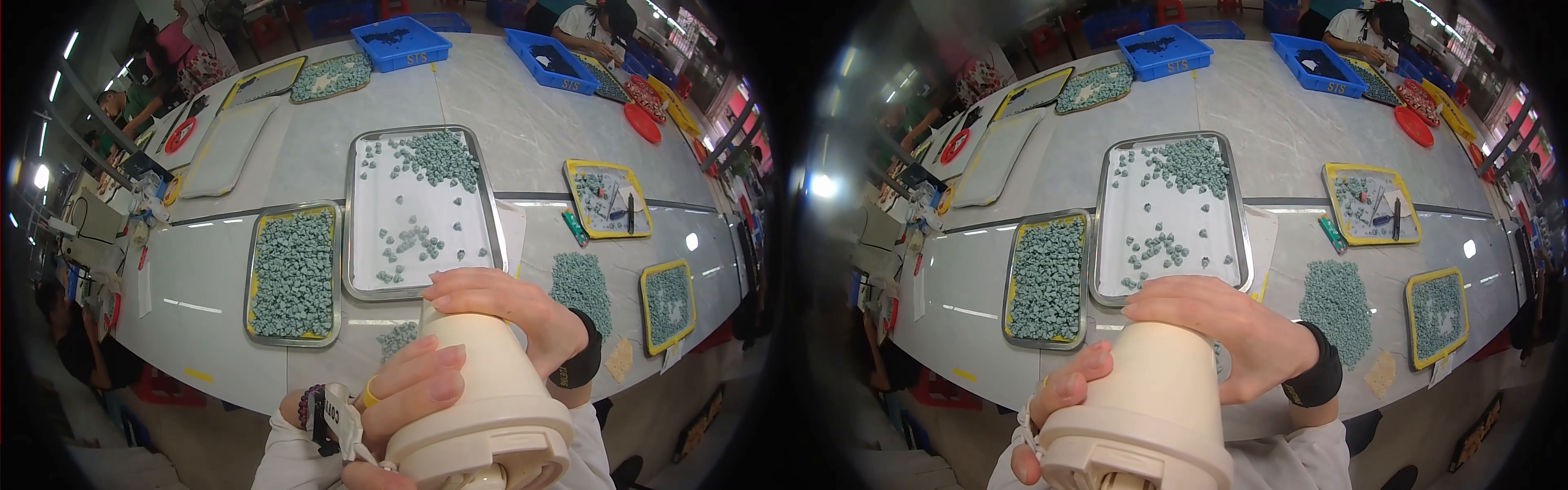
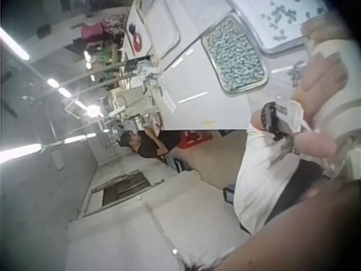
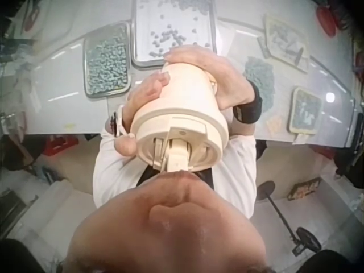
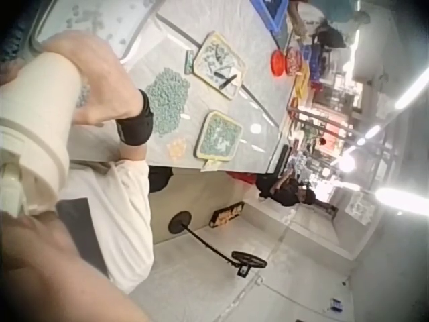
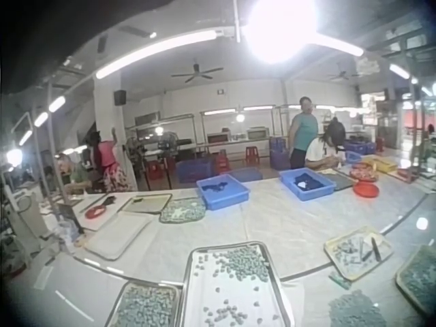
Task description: Gluing small green plastic parts together at a factory workbench and then inspecting a larger plastic container.
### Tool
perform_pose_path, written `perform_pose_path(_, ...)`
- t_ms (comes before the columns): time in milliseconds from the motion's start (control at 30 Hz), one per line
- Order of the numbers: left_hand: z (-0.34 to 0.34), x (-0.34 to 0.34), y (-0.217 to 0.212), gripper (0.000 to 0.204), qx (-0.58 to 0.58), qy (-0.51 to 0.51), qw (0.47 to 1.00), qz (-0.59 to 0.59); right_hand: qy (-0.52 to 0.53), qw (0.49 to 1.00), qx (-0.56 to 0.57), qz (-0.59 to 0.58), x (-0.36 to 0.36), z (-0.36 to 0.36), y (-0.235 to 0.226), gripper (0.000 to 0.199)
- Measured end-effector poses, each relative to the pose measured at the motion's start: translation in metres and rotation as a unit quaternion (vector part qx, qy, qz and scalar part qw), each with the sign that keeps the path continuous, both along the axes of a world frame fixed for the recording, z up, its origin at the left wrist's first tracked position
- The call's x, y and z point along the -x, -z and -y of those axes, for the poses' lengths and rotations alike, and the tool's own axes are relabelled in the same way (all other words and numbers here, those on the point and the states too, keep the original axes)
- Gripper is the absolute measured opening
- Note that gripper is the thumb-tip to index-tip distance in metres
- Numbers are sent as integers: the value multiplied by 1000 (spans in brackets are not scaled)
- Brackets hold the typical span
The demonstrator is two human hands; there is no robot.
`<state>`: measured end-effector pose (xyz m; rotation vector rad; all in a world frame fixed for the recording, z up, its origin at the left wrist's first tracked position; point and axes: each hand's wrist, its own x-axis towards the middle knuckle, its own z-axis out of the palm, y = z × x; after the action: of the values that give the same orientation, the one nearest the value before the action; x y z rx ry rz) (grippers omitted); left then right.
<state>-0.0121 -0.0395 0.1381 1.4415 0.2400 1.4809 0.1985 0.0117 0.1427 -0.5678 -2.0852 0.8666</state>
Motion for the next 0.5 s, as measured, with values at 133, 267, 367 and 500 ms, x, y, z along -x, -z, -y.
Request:
perform_pose_path(133, -7, -4, 2, 26, -168, -114, 975, -90, 0, 1000, -1, 0, 0, 0, 1, 69)
perform_pose_path(267, -3, -11, -2, 26, -147, -142, 976, -76, 2, 1000, 5, 2, -1, 0, -1, 68)
perform_pose_path(367, -1, -25, 7, 27, -152, -195, 968, -41, 1, 1000, -2, 7, -2, -1, 0, 68)
perform_pose_path(500, -2, -14, -1, 29, -153, -151, 975, -61, 5, 1000, -9, 9, -2, 0, -2, 68)
